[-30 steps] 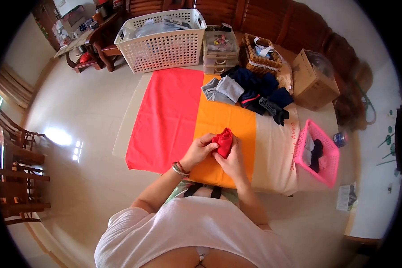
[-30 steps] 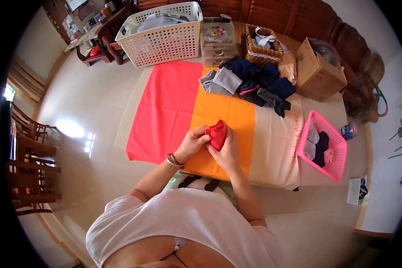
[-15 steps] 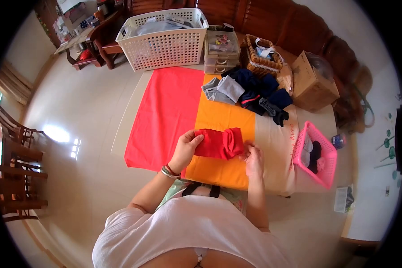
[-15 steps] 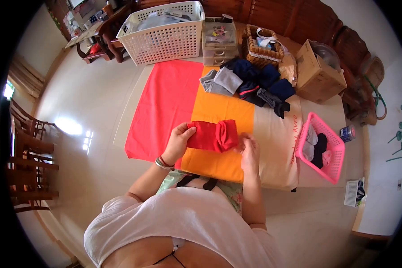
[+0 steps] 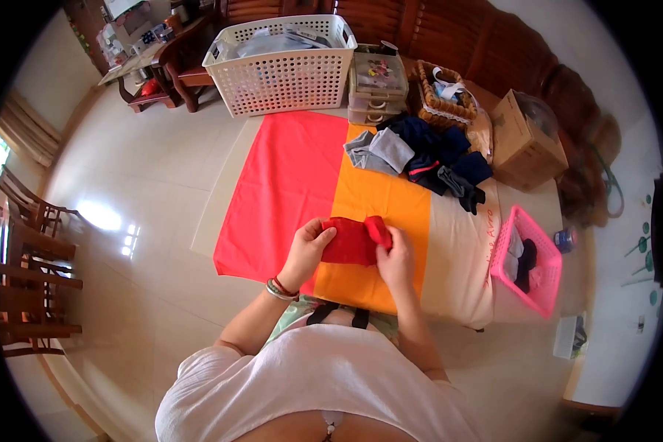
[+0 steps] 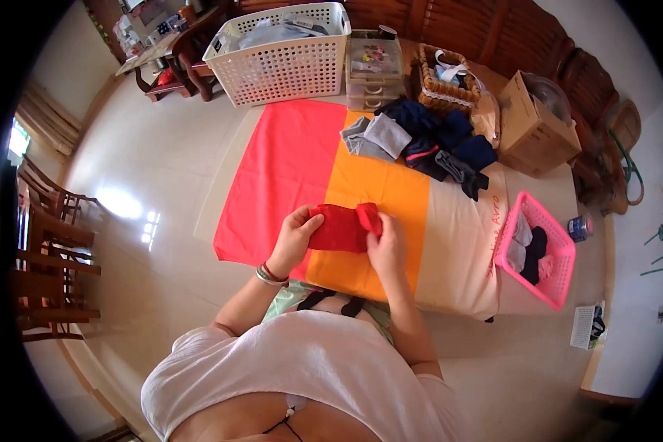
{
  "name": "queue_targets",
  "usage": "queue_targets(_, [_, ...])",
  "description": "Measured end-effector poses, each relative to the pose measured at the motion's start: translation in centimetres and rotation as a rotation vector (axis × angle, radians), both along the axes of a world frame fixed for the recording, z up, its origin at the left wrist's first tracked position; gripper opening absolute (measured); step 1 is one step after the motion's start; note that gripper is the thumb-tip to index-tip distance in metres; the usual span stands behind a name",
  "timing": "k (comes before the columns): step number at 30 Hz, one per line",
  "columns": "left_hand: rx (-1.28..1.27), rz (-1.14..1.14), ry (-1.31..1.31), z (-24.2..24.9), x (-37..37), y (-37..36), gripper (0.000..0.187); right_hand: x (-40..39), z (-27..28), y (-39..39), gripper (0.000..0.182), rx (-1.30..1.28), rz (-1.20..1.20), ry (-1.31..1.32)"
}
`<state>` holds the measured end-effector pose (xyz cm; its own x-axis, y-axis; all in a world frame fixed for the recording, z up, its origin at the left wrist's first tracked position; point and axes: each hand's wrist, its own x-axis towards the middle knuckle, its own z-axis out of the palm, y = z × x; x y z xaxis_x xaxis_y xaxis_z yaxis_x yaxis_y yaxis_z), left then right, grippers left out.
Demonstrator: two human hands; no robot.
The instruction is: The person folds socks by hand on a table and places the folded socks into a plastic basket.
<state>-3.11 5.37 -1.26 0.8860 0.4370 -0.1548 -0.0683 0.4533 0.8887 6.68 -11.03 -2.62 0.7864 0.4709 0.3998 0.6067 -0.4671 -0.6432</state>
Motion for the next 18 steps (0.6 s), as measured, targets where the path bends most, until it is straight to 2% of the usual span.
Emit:
queue_targets(1, [-0.022,0.027,-0.013,0.3,-0.2,0.3,0.013,0.4,0.0,-0.4,0.027,0.001,-0.081,0.12])
queue_targets(2, [-0.046,0.054,-0.022,0.8,-0.4,0.5,0.013,1.2,-1.4,-1.2,0.019,0.159,-0.089,0.174])
queue_targets(4, [-0.075,0.096,-0.031,1.7,-0.9,1.2,0.012,1.3,1.5,-2.0,0.014,0.405,-0.19,0.715])
queue_targets(6, [-0.073,0.051,-0.041,1.4,-1.2,1.8,0.012,2.1,0.6,-3.0,0.013,0.597,-0.154,0.695])
queue_targets(7, [-0.032,0.033,0.0,1.2,-1.3,2.1,0.012,2.2,1.0,-3.8,0.015,0.543,-0.164,0.834])
queue_targets(10, [0.06,0.019,0.107,0.1,-1.7,2.3,0.014,1.2,0.9,-3.8,0.019,0.616,-0.262,0.683])
queue_targets(11, [0.073,0.044,0.126,-0.3,-1.8,2.3,0.014,1.4,-0.7,-4.1,0.02,0.487,-0.25,0.433])
queue_targets(12, [0.086,0.07,0.147,-0.7,-1.9,2.3,0.015,1.1,-0.5,-3.9,0.019,0.477,-0.2,0.383])
queue_targets(14, [-0.144,0.104,0.105,-1.5,-2.3,2.3,0.018,-0.4,0.9,-2.9,0.018,0.455,-0.099,0.284])
queue_targets(15, [-0.258,0.121,0.082,-1.7,-2.5,2.3,0.019,-1.3,1.8,-2.4,0.014,0.391,-0.043,0.372])
queue_targets(18, [-0.317,0.054,0.113,0.1,-2.5,1.4,0.019,-3.5,3.3,0.0,0.01,0.329,0.199,0.401])
